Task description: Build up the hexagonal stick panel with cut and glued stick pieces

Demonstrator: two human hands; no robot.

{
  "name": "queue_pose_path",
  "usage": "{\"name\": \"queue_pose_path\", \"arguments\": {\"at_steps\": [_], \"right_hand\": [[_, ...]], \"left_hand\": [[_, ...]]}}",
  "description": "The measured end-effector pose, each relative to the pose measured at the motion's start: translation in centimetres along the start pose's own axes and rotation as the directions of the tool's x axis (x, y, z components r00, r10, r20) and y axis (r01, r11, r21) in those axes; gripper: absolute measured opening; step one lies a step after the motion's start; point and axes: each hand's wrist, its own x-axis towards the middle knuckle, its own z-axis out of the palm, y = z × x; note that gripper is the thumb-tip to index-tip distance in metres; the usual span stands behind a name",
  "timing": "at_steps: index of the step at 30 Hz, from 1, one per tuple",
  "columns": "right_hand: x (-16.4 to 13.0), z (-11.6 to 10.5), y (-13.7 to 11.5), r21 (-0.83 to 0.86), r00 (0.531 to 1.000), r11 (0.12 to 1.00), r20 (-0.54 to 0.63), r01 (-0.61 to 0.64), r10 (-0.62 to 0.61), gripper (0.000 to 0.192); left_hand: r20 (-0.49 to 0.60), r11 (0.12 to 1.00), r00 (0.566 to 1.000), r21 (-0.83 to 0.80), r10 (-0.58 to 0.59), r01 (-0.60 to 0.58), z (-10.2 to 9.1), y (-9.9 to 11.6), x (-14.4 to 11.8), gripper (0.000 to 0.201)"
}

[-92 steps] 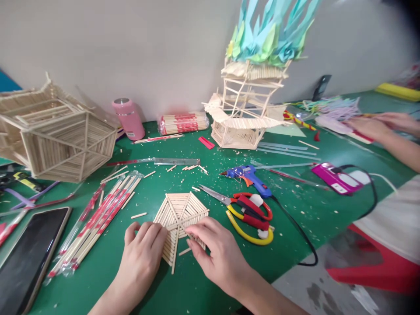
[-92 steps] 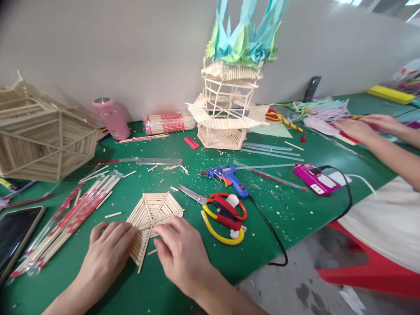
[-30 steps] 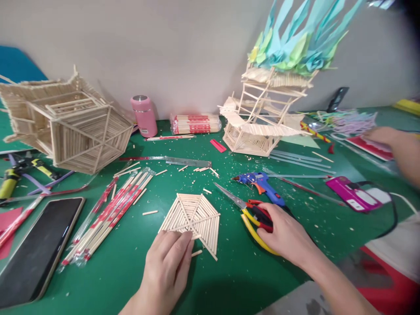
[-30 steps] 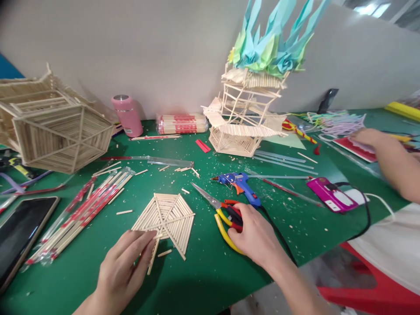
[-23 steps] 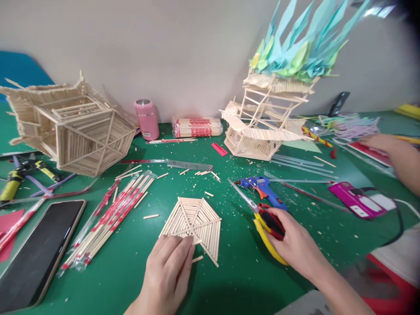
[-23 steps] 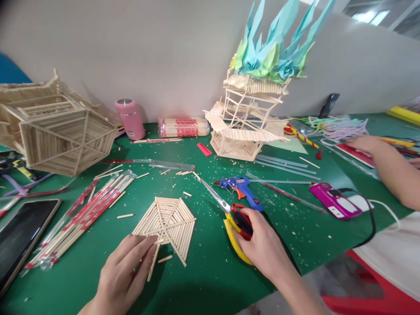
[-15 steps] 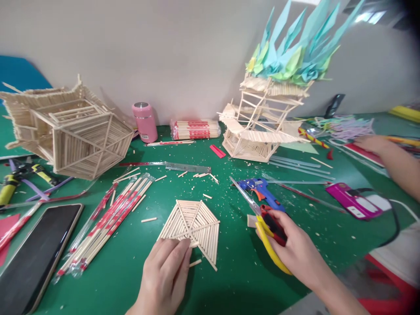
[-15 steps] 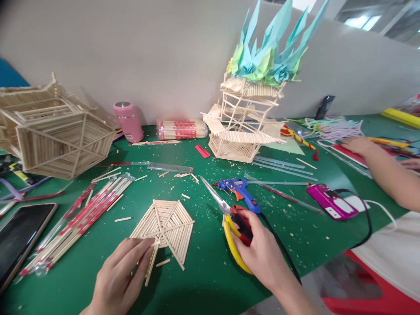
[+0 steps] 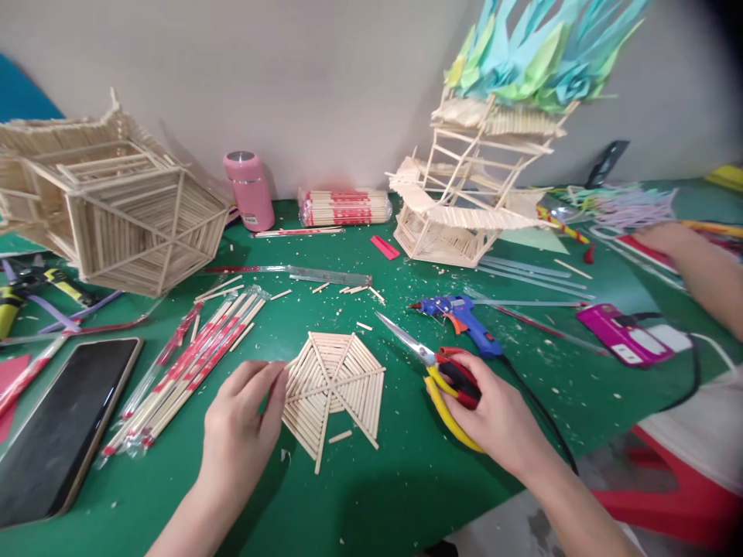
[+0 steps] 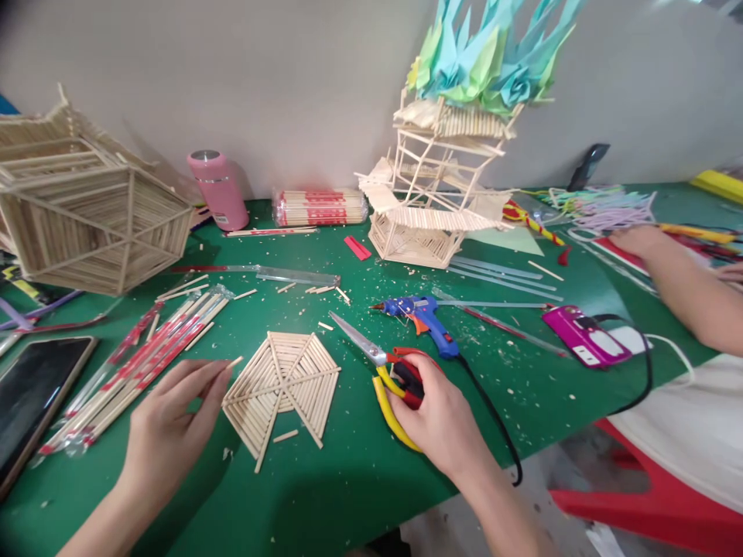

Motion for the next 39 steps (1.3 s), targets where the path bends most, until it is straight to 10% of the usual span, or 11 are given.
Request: {"name": "queue_pose_path", "arguments": {"at_steps": [10,15,24,39], "right_hand": [[0.0,0.6,0.4,-0.047,0.996,0.996,-0.052,0.072,-0.074,0.032],[-0.1,0.6,0.3,-0.055,0.996,0.997,-0.058,0.06,-0.063,0.032],[-0.1,0.9,0.0,-0.15,0.992,0.987,-0.105,0.057,-0.074,0.031],[-0.1,1.2,-0.1,-0.202,0.983,0.976,-0.149,0.076,-0.107,0.031]], "left_hand": [[0.211,0.933,0.977,0.347,0.021,-0.095,-0.7,-4.3,0.7,0.025],[0.268,0.911,0.959,0.365,0.095,-0.192,0.5,-2.0,4.6,0.025],[0.512,0.862,0.848,0.36,0.138,-0.357,8.2,1.0,13.8,0.031],[0.617,0.852,0.785,0.382,0.052,-0.357,9.9,0.4,15.2,0.032]]}}
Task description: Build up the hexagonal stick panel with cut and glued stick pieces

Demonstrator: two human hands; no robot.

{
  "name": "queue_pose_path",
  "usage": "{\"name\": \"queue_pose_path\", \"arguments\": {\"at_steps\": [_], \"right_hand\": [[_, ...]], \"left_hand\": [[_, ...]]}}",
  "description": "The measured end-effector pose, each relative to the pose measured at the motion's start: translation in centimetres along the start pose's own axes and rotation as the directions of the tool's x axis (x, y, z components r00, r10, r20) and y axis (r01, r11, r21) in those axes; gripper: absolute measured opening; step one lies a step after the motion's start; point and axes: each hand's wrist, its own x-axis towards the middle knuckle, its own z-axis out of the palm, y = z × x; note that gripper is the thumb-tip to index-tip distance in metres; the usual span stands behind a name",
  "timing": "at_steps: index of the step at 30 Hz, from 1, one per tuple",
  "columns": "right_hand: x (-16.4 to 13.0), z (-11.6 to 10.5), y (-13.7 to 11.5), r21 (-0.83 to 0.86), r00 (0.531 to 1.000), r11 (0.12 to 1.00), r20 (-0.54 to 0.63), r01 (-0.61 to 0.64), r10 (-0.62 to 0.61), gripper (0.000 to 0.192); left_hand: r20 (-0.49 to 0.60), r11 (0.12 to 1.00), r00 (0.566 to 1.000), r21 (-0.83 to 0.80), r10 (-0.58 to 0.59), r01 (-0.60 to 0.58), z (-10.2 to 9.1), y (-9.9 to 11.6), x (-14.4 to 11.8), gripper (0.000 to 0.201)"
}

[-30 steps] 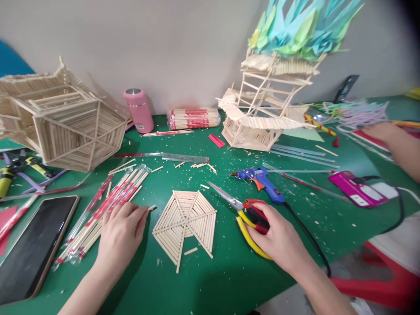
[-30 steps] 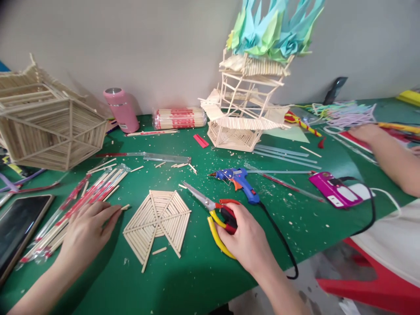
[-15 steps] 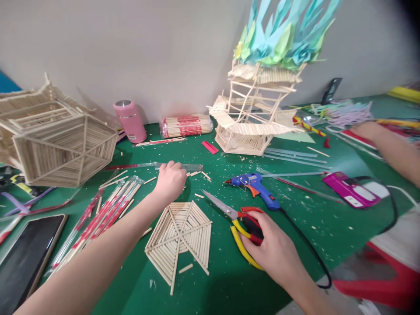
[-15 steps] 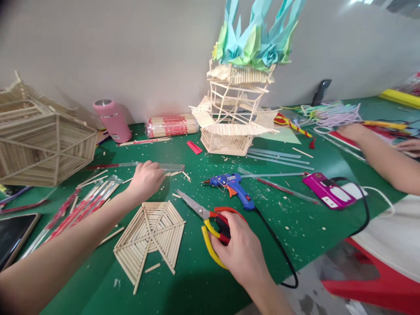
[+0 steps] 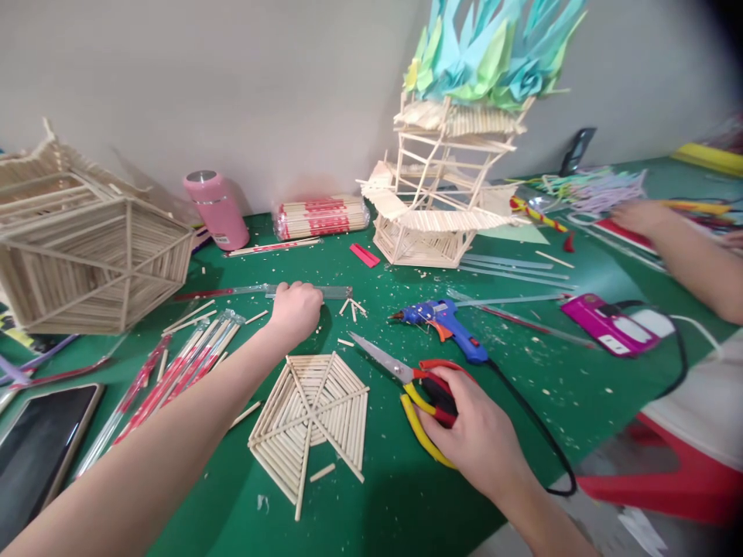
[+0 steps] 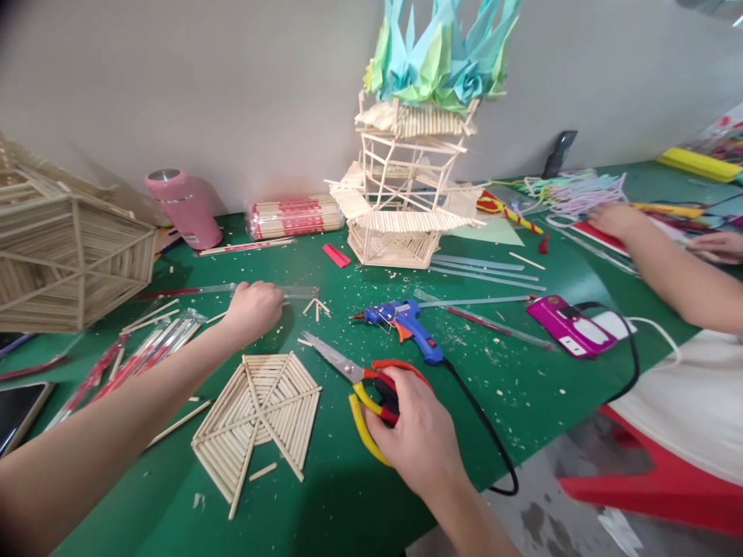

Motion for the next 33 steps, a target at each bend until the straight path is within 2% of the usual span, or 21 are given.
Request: {"name": "queue_pose_path", "arguments": {"at_steps": [5,7,10,13,16,22,29,32,33], "right_hand": [[0.0,-0.2,-0.2,-0.008,1.0,1.0,-0.021,0.006,-0.007,0.029],[0.0,-0.2,-0.2,0.002,1.0,1.0,-0.02,0.007,-0.007,0.031],[-0.1,-0.1,-0.2,0.012,1.0,1.0,-0.012,-0.013,0.013,0.034],[-0.1,-0.1,-0.2,0.015,1.0,1.0,-0.008,-0.026,0.026,0.034],[-0.2,-0.1,-0.2,0.009,1.0,1.0,-0.006,-0.017,0.017,0.034],[-0.3,0.0,-0.1,-0.004,1.0,1.0,-0.023,-0.002,0.002,0.035],[-0.4,0.0,0.0,-0.006,1.0,1.0,-0.031,0.005,-0.005,0.035],[-0.4,0.1,0.0,-0.012,0.999,1.0,-0.037,0.006,-0.006,0.035],[-0.4,0.1,0.0,-0.014,0.999,1.0,-0.037,0.004,-0.005,0.035]], "left_hand": [[0.013,0.999,1.0,-0.045,0.006,-0.006,-1.9,-0.5,-2.1,0.032],[0.025,0.996,0.999,-0.089,0.033,-0.03,-3.0,-0.4,-4.3,0.031],[0.061,0.979,0.994,-0.189,0.09,-0.077,-4.3,0.3,-8.5,0.017],[0.096,0.95,0.977,-0.268,0.193,-0.161,-4.5,1.8,-12.5,0.015],[0.076,0.937,0.961,-0.253,0.265,-0.239,-3.6,3.2,-14.8,0.021],[0.058,0.942,0.955,-0.192,0.292,-0.277,-1.9,4.2,-14.9,0.023],[0.037,0.948,0.96,-0.17,0.278,-0.268,-1.5,4.2,-15.1,0.015],[-0.026,0.947,0.967,-0.197,0.253,-0.253,-1.4,4.2,-16.3,0.019],[-0.084,0.945,0.971,-0.226,0.222,-0.236,-1.2,4.2,-16.7,0.022]]}}
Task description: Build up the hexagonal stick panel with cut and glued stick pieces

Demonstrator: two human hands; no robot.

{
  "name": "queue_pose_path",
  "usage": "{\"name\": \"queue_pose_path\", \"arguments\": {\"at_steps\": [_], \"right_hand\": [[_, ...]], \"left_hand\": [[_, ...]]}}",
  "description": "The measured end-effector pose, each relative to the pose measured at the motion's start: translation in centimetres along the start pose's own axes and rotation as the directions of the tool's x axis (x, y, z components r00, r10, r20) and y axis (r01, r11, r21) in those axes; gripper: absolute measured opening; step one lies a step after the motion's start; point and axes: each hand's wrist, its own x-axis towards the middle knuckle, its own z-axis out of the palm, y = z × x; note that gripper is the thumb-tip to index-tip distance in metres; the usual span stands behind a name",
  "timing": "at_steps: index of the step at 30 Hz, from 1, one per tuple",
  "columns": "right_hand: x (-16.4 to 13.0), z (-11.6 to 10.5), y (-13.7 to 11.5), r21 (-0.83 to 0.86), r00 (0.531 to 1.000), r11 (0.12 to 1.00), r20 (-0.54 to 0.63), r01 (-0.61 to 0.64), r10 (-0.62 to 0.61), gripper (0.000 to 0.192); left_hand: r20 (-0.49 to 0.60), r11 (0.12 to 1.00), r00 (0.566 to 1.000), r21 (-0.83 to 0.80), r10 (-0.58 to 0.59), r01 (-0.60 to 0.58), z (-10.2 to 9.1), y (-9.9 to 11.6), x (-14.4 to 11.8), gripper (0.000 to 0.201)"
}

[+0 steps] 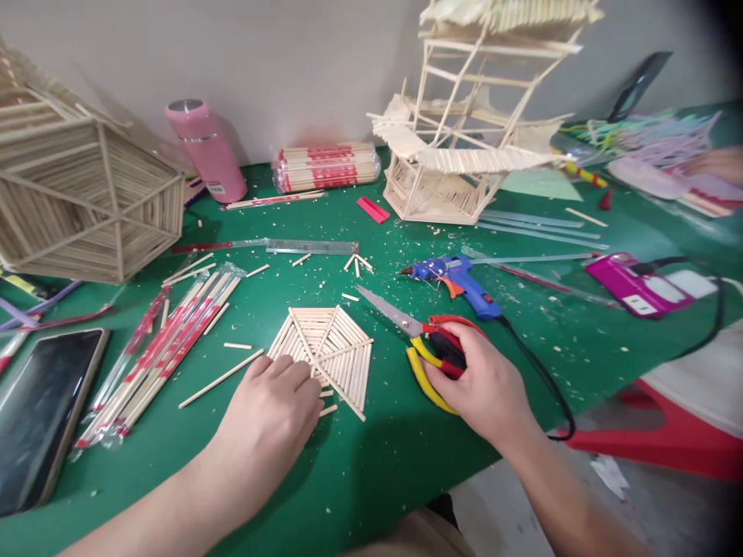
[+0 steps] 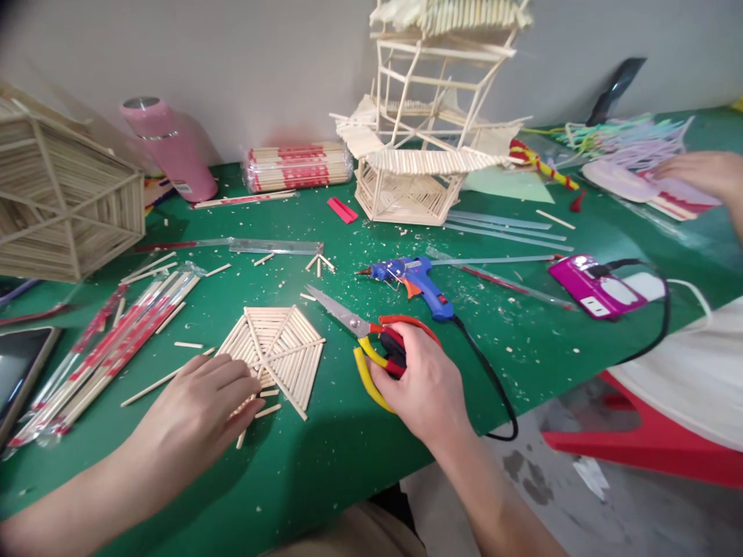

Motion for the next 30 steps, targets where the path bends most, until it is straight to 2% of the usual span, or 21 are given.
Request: {"name": "queue_pose_path", "arguments": {"at_steps": [3,7,18,30], "right_hand": [[0.0,0.1,-0.1,-0.001,1.0,1.0,0.008,-0.016,0.016,0.035],[-0.1,0.1,0.0,-0.005,1.0,1.0,0.018,-0.025,0.025,0.037],[0.0,0.3,0.1,-0.017,1.0,1.0,-0.024,0.007,-0.007,0.04],[-0.1,0.2,0.1,-0.02,1.0,1.0,-0.028,0.009,-0.01,0.038]], "left_hand": [[-0.146,0.995,0.988,-0.09,-0.044,0.031,0.8,0.5,-1.2,0.025],[-0.219,0.982,0.969,-0.175,-0.116,0.077,2.0,1.1,-1.4,0.019],[-0.228,0.968,0.962,-0.23,-0.153,0.1,2.2,0.5,-0.5,0.018],[-0.195,0.957,0.96,-0.248,-0.199,0.148,2.0,0.3,-1.2,0.012]]}}
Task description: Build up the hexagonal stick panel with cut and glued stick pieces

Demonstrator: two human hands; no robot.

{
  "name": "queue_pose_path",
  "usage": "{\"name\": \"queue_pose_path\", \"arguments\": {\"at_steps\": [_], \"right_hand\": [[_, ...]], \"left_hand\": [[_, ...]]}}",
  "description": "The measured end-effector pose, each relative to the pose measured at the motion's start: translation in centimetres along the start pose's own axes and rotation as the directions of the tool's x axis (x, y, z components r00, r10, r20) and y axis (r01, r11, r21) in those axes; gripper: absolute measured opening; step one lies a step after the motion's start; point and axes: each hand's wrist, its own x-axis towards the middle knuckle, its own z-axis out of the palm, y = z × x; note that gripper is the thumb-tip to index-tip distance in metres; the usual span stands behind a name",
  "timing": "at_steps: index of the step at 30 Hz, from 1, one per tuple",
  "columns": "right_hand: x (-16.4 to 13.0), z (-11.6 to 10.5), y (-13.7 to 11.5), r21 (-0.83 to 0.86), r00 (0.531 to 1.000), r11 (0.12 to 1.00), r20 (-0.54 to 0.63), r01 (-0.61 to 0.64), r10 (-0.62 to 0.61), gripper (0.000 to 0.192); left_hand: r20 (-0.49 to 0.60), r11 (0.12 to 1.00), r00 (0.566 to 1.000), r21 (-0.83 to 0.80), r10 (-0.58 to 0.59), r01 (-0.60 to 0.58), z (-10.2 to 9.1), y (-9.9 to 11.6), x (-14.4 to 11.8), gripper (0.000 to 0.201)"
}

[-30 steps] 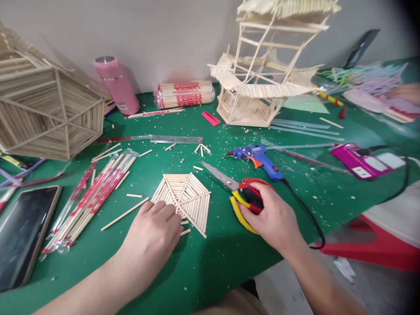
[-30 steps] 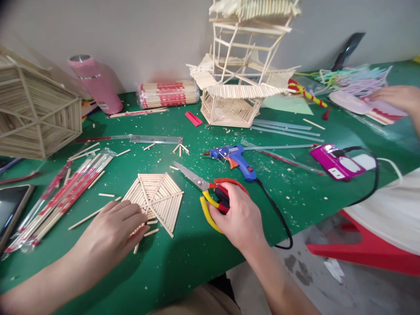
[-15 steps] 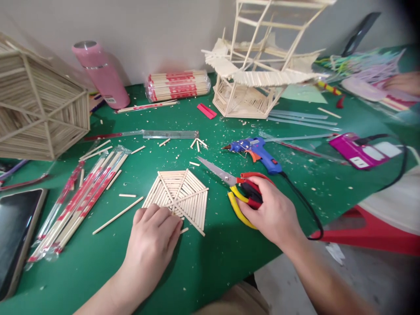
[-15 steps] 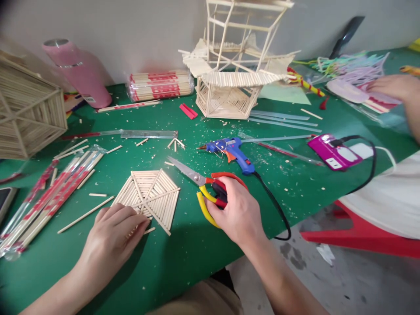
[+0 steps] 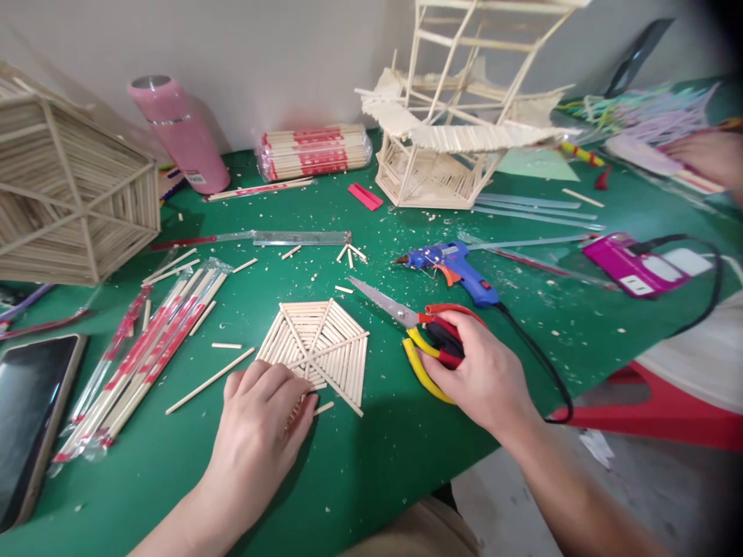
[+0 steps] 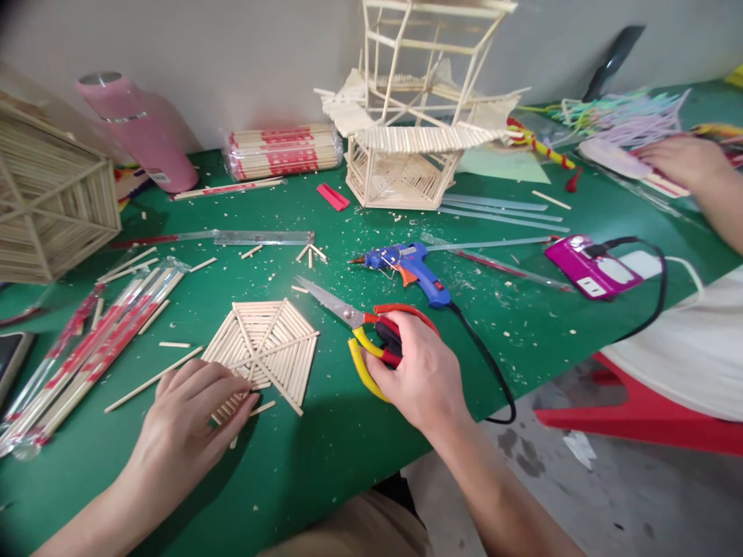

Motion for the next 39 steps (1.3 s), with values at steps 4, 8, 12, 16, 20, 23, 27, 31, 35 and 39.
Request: {"name": "queue_pose_path", "arguments": {"at_steps": [4,8,12,16,20,23,27,31,35,39], "right_hand": [[0.0,0.1,0.0,0.001,1.0,1.0,0.015,0.0,0.0,0.039],[0.0,0.1,0.0,-0.003,1.0,1.0,0.006,0.011,-0.011,0.039],[-0.1,0.0,0.1,-0.002,1.0,1.0,0.007,0.03,-0.03,0.035],[-0.1,0.1,0.3,-0.019,0.998,0.999,-0.023,0.05,-0.05,0.034],[0.0,0.2,0.3,-0.031,0.997,0.997,-0.04,0.07,-0.071,0.031],[0.1,0.2,0.3,-0.039,0.996,0.997,-0.044,0.073,-0.074,0.032],[0.1,0.2,0.2,-0.031,0.996,0.997,-0.042,0.073,-0.074,0.03],[-0.1,0.1,0.2,-0.022,0.997,0.997,-0.038,0.068,-0.069,0.031],[-0.1,0.0,0.2,-0.011,0.997,0.998,-0.038,0.066,-0.067,0.031],[0.0,0.0,0.2,-0.015,0.996,0.997,-0.04,0.075,-0.075,0.031]], "left_hand": [[0.017,1.0,1.0,0.014,0.02,-0.02,0.2,0.2,0.2,0.019],[0.057,0.999,0.998,0.029,0.033,-0.035,0.3,0.4,0.4,0.023],[0.128,0.993,0.989,0.086,0.072,-0.083,0.2,0.4,0.7,0.025],[0.165,0.993,0.985,0.091,0.055,-0.07,0.0,0.6,1.4,0.022],[0.1,0.998,0.993,0.027,0.059,-0.062,-0.8,0.5,2.3,0.024],[0.043,0.992,0.999,0.128,0.015,-0.021,-2.0,-0.6,3.7,0.026],[-0.016,0.969,0.997,0.232,-0.08,0.082,-3.1,-3.2,6.6,0.021],[-0.027,0.942,0.989,0.303,-0.145,0.147,-2.8,-5.3,9.2,0.019],[0.012,0.917,0.984,0.365,-0.176,0.159,-1.7,-6.2,10.3,0.016],[0.027,0.918,0.985,0.367,-0.169,0.147,-1.0,-6.6,10.5,0.029]]}}
